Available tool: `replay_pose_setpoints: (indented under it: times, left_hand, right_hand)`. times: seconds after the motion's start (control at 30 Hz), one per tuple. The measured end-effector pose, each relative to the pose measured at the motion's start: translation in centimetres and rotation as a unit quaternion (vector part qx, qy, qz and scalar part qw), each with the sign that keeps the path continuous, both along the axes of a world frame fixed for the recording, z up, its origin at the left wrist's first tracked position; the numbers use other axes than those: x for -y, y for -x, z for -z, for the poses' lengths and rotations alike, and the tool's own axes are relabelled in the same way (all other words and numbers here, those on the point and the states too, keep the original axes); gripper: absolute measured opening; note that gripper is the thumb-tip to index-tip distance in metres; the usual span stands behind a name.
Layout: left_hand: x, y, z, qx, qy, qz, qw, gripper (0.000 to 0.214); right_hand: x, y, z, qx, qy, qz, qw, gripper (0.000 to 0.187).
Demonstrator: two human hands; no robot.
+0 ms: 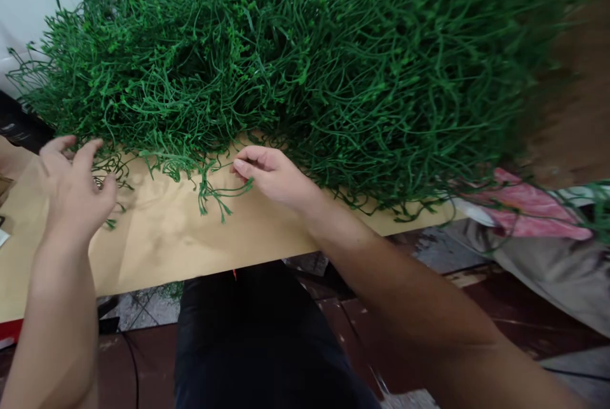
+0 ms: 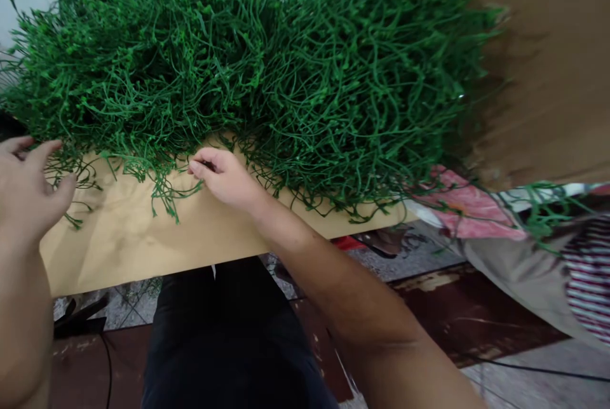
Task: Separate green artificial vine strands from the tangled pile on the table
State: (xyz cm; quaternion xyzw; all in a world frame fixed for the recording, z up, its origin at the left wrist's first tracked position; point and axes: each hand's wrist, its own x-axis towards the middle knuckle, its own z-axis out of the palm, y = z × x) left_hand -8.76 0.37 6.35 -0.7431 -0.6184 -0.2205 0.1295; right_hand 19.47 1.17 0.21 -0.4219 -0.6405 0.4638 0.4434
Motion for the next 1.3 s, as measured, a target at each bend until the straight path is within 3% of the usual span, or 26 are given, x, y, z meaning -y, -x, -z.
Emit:
replay_pose_setpoints:
  times: [0.1, 0.17, 0.27, 0.33, 0.6, 0.83, 1.0, 1.13, 1.23, 1.3]
  left_hand:
    - [1.8, -3.3, -1.0, -0.027, -0.083, 0.004, 0.996, 0.053]
    - [2.2, -5.5, -0.9, -0.040, -0.080, 0.078, 0.993, 0.050]
    - [1.6, -8.0, 0.4, -0.028, 0.008, 0.193, 0.981, 0.033]
    - [0.9, -8.8, 1.3, -0.008, 0.065, 0.227, 0.972, 0.027]
    - [-0.5, -8.6, 2.9, 0.156, 0.084, 0.199, 0.964, 0.026]
    - [-0.8, -9.1, 4.0, 0.238, 0.141, 0.222, 0.935, 0.023]
    - [-0.9, -8.5, 3.5, 0.265, 0.174, 0.231, 0.920, 0.022]
    - [-1.2, -8.1, 4.0, 0.327, 0.208, 0.228, 0.893, 0.023]
    - [-1.3, -8.1, 4.4, 0.317, 0.204, 0.219, 0.900, 0.024]
    - [-1.2, -8.2, 4.5, 0.283, 0.204, 0.226, 0.909, 0.023]
  right_hand:
    - [0.2, 0.8, -0.4, -0.019, 0.003, -0.012, 1.000, 0.017]
    - [0.5, 1.2, -0.8, -0.032, 0.009, -0.012, 0.999, 0.016]
    - [0.9, 1.4, -1.4, -0.071, 0.023, -0.011, 0.997, 0.016]
    - [1.0, 1.3, -1.6, -0.111, 0.040, -0.005, 0.993, 0.020]
    - [1.0, 1.1, -1.4, -0.266, 0.050, 0.026, 0.962, 0.020]
    - [1.2, 2.3, -1.9, -0.235, 0.055, 0.034, 0.970, 0.023]
    - [0.9, 2.4, -1.6, -0.221, 0.051, 0.010, 0.974, 0.027]
    - [0.8, 2.6, -1.2, -0.143, 0.042, -0.038, 0.988, 0.037]
    - [0.6, 3.1, -0.9, -0.075, 0.014, -0.064, 0.995, 0.040]
    - [0.5, 3.4, -0.7, -0.033, -0.021, -0.041, 0.998, 0.037]
